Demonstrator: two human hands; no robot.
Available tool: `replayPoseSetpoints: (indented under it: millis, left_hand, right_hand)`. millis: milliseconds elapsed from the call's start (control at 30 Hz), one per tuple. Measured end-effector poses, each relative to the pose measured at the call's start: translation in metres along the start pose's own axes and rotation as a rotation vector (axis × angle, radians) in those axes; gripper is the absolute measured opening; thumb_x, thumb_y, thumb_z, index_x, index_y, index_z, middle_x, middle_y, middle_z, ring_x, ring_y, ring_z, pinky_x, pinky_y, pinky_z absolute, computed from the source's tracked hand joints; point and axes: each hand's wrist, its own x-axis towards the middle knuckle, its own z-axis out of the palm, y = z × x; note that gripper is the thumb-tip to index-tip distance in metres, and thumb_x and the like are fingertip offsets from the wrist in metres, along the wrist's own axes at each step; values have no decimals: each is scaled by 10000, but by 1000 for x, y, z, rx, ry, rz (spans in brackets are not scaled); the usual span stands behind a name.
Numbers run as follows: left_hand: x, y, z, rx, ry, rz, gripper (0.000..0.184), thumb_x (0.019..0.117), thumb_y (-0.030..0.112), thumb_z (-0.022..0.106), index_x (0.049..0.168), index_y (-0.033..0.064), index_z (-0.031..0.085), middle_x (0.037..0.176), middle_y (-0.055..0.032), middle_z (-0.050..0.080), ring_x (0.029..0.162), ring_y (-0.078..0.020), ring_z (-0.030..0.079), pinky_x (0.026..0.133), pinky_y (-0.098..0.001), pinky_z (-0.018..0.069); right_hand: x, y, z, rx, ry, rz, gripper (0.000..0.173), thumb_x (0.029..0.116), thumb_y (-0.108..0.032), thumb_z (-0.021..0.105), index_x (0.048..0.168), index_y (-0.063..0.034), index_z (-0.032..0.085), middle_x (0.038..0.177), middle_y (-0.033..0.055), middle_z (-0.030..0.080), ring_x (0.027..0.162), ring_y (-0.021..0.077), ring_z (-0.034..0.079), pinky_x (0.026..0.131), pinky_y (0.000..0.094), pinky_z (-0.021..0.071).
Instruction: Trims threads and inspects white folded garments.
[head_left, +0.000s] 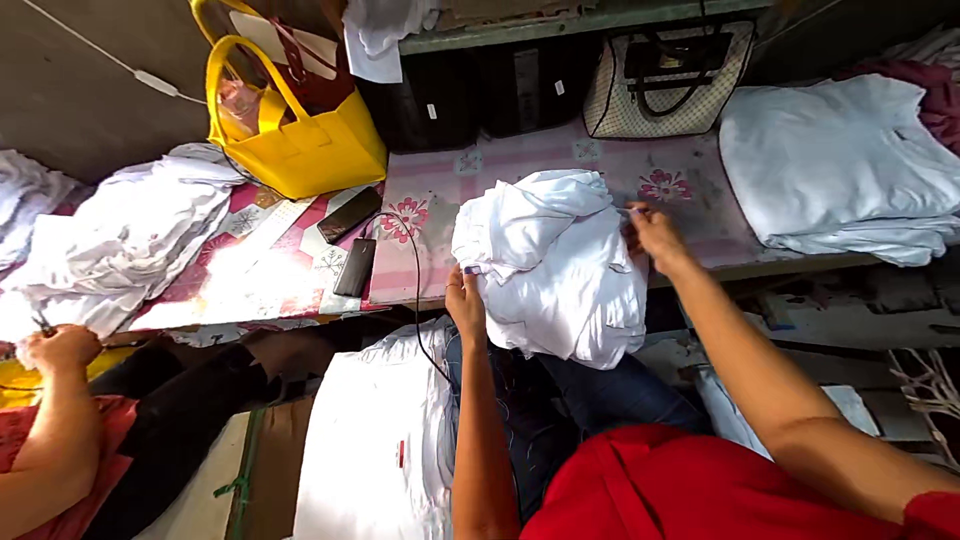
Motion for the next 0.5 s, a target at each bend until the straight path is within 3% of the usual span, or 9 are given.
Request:
replayPoseSetpoints:
  millis: [67, 100, 200, 300, 367, 433, 500]
  left_hand:
    - [7, 3, 6, -44, 9, -56, 425, 1065, 157, 533, 1409, -88, 490, 1211, -254, 655, 1052, -260, 670, 956, -414, 542]
    - [10, 5, 5, -89, 20, -86, 411, 1064, 154, 534, 1394, -89, 496, 1163, -224, 656, 980, -208, 662, 899, -365, 547]
    - [13, 27, 3, -137, -19, -209, 382, 1083, 209, 522, 1317, -93, 522, 1031, -158, 637, 835, -140, 634, 803, -303, 549]
    - [11, 45, 18, -124, -147, -339, 372, 1108, 304, 446, 1247, -34, 516, 855, -75, 605, 675, -115, 605, 670, -294, 554]
    - [15, 48, 35, -133, -145, -389, 362, 1119, 295, 414, 1193, -43, 518, 761, -74, 600, 590, -120, 595, 598, -293, 553]
    - [25, 55, 46, -175, -154, -418, 342, 1119, 281, 418, 1183, -38, 524, 764, -79, 586, 588, -130, 583, 595, -302, 546]
    - [29, 56, 56, -244, -141, -391, 289, 1101, 279, 448, 1050, 19, 563, 697, -30, 589, 541, -92, 571, 547, -262, 532]
  right_hand:
    - [4, -4, 16, -127, -4, -56, 418, 1118, -310, 410, 1404, -55, 577, 1246, 268, 649, 1123, 442, 631, 936, 650, 473]
    - [7, -6, 18, -197, -2, -62, 427, 1120, -303, 406, 1436, -58, 558, 1271, 285, 640, 1177, 479, 608, 967, 685, 443]
    - [25, -6, 21, -252, -56, -13, 460, 1117, -274, 396, 1528, -81, 469, 1374, 275, 596, 1298, 462, 551, 1062, 661, 401]
    - [44, -3, 35, -73, -70, 29, 442, 1069, -162, 513, 1489, -28, 500, 1381, 278, 583, 1308, 419, 540, 1086, 600, 407]
    - [66, -3, 43, -28, 6, -32, 383, 995, -44, 563, 1368, 42, 573, 1287, 297, 616, 1230, 423, 580, 1039, 597, 444]
    - [85, -20, 39, -46, 28, -168, 411, 988, -2, 515, 1393, 40, 574, 1310, 282, 623, 1243, 407, 589, 1064, 570, 446]
    - [94, -43, 35, -113, 31, -282, 410, 1023, -23, 445, 1411, 29, 566, 1287, 271, 639, 1220, 403, 607, 1061, 562, 451]
